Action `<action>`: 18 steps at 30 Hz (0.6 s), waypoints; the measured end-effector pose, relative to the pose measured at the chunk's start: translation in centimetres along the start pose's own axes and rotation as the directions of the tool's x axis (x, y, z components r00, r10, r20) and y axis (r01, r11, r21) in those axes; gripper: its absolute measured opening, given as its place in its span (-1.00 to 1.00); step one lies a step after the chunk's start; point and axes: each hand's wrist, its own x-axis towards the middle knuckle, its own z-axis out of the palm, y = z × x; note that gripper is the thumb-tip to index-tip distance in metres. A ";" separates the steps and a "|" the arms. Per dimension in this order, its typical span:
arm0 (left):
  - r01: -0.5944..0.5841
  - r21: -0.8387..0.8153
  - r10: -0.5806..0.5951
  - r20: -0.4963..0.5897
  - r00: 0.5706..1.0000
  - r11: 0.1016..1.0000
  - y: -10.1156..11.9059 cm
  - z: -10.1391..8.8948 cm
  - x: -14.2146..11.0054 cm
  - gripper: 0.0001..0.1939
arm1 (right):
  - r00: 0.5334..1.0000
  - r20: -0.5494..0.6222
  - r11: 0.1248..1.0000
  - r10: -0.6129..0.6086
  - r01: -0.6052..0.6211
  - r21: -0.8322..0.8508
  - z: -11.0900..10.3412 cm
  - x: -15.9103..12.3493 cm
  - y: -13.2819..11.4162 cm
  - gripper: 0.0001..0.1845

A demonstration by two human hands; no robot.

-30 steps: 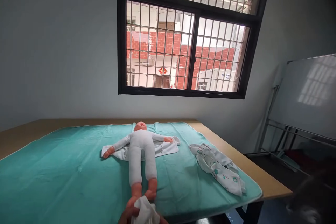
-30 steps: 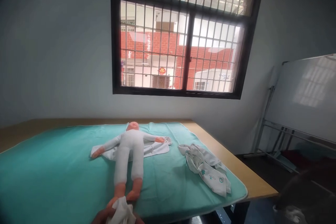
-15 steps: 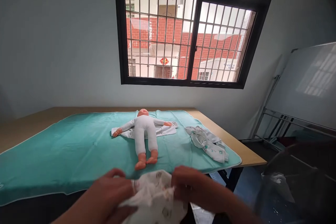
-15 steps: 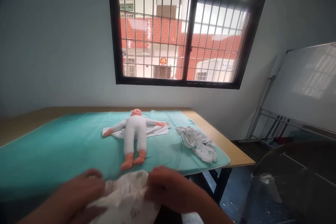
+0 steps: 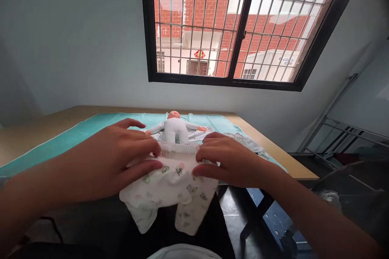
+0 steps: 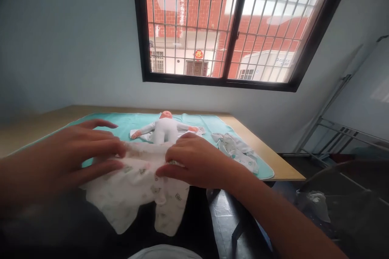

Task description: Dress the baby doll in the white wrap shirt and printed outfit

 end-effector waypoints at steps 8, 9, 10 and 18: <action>0.006 0.073 0.026 -0.429 0.903 0.997 -1.3 2.7 4.2 -0.91 | 0.962 -0.271 0.832 0.024 0.131 0.540 1.9 5.0 2.6 -0.73; 0.013 0.003 -0.011 -0.451 0.893 1.000 -1.3 3.9 4.8 -0.90 | 0.969 -0.246 0.767 0.025 0.139 0.627 3.2 5.8 3.0 -0.71; 0.011 -0.074 -0.042 -0.433 0.900 0.997 -1.2 5.1 5.2 -0.87 | 0.974 -0.221 0.707 0.050 0.122 0.697 4.7 6.5 3.5 -0.70; 0.442 -0.493 -0.442 0.125 0.888 0.749 -2.2 19.1 -8.4 -0.69 | 0.855 -0.212 0.675 0.473 -0.198 0.710 11.1 1.6 12.1 -0.77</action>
